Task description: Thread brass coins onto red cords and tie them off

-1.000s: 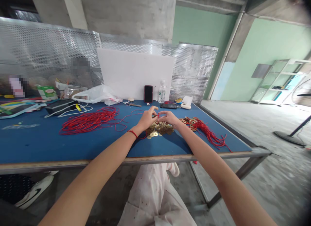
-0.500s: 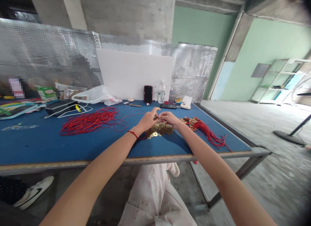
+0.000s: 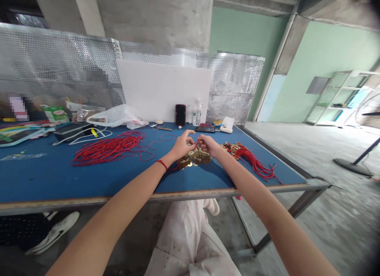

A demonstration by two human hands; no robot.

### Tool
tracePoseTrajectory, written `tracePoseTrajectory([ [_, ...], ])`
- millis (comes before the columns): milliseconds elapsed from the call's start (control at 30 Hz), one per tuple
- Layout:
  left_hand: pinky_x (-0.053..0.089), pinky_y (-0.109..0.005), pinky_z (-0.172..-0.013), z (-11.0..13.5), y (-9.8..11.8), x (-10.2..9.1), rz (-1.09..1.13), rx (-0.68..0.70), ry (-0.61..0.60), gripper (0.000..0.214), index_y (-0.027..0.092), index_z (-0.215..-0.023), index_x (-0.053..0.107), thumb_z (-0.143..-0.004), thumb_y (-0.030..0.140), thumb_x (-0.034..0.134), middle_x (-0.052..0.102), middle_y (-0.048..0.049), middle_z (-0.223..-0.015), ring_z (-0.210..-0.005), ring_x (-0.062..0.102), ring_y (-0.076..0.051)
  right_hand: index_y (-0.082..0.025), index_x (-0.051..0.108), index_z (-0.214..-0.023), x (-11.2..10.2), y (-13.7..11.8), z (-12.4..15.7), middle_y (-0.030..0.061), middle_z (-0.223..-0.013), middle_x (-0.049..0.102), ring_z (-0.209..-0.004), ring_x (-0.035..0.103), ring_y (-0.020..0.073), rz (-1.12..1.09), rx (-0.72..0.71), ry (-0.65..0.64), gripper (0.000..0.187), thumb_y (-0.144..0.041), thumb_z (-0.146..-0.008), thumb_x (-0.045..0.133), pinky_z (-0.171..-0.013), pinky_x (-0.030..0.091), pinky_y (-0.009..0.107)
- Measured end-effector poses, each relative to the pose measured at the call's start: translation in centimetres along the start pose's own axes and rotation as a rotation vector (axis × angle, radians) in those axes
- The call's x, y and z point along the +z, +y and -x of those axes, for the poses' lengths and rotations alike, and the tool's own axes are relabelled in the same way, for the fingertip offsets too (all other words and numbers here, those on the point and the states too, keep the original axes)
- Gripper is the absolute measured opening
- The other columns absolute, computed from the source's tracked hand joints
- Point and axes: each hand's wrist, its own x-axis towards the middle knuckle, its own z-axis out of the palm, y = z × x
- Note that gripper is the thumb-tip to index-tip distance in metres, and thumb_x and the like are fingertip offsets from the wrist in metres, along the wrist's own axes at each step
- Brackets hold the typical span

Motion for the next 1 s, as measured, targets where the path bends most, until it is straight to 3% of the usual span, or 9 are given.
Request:
tracePoseTrajectory([
  [133,0.044,-0.023,-0.058,0.0,0.0,0.0,0.324,-0.288,0.004,0.047,0.016,-0.108,0.047,-0.066,0.018,0.069,0.063,0.0014,-0.067,-0.059,0.060,-0.013,-0.017,0.042,-0.061,0.0,-0.6,0.2,-0.0056,-0.048,0.040,-0.037,0.028,0.0037,-0.140,-0.099,0.181,0.017,-0.014,-0.077,0.046,-0.035,0.019,0.018],
  [300,0.048,-0.024,-0.059,-0.2,-0.6,-0.6,0.623,-0.540,-0.006,0.045,0.016,-0.106,0.050,-0.065,0.013,0.070,0.067,-0.0045,-0.075,-0.066,0.065,-0.016,-0.015,0.049,-0.067,-0.1,-0.8,0.2,0.0005,-0.060,0.059,-0.043,0.044,0.0043,-0.270,-0.075,0.350,0.013,-0.010,-0.079,0.045,-0.042,0.036,0.016],
  [467,0.050,-0.023,-0.062,-0.5,-1.0,-0.9,0.805,-0.559,-0.051,0.027,0.013,-0.091,0.058,-0.066,0.007,0.066,0.066,-0.0040,-0.071,-0.063,0.065,-0.014,-0.016,0.050,-0.067,0.0,-0.6,0.1,0.0038,-0.065,0.064,-0.049,0.054,0.0070,-0.191,-0.069,0.318,0.011,-0.009,-0.076,0.051,-0.050,0.045,0.017],
  [567,0.049,-0.020,-0.057,-0.6,-0.8,-0.9,0.819,-0.565,-0.071,0.015,0.011,-0.082,0.062,-0.068,0.006,0.063,0.065,-0.0028,-0.066,-0.055,0.061,-0.010,-0.016,0.051,-0.067,0.1,-0.3,0.1,0.0039,-0.064,0.064,-0.051,0.056,0.0086,-0.132,-0.078,0.307,0.011,-0.010,-0.075,0.052,-0.052,0.046,0.019],
  [733,0.048,-0.019,-0.056,-0.6,-0.3,-0.8,0.836,-0.603,-0.006,0.002,0.010,-0.071,0.061,-0.070,0.009,0.060,0.063,-0.0019,-0.062,-0.051,0.058,-0.008,-0.014,0.051,-0.067,0.4,-0.2,0.1,0.0057,-0.068,0.064,-0.056,0.057,0.0089,-0.091,-0.056,0.298,0.015,-0.007,-0.078,0.044,-0.055,0.047,0.019],
  [833,0.047,-0.019,-0.054,-0.7,-0.5,-0.8,0.825,-0.584,-0.020,0.005,0.011,-0.071,0.061,-0.070,0.013,0.065,0.062,-0.0016,-0.061,-0.051,0.057,-0.008,-0.015,0.050,-0.067,0.3,-0.1,0.1,0.0045,-0.068,0.063,-0.058,0.057,0.0094,-0.044,-0.041,0.285,0.013,-0.008,-0.077,0.044,-0.057,0.047,0.020],
  [900,0.046,-0.018,-0.053,-0.7,-0.9,-0.8,0.802,-0.548,-0.020,0.010,0.011,-0.073,0.061,-0.067,0.011,0.069,0.062,-0.0012,-0.061,-0.051,0.057,-0.008,-0.016,0.050,-0.068,0.0,0.1,0.0,0.0037,-0.070,0.062,-0.064,0.057,0.0110,0.059,-0.060,0.292,0.010,-0.011,-0.076,0.046,-0.058,0.047,0.021],
  [1000,0.046,-0.019,-0.053,-0.7,-1.5,-0.8,0.774,-0.530,0.013,0.015,0.012,-0.075,0.061,-0.065,0.010,0.071,0.063,-0.0014,-0.063,-0.051,0.057,-0.008,-0.018,0.049,-0.069,-0.5,0.4,-0.2,0.0030,-0.077,0.060,-0.077,0.057,0.0150,0.410,-0.211,0.436,0.005,-0.015,-0.073,0.051,-0.066,0.046,0.025],
])
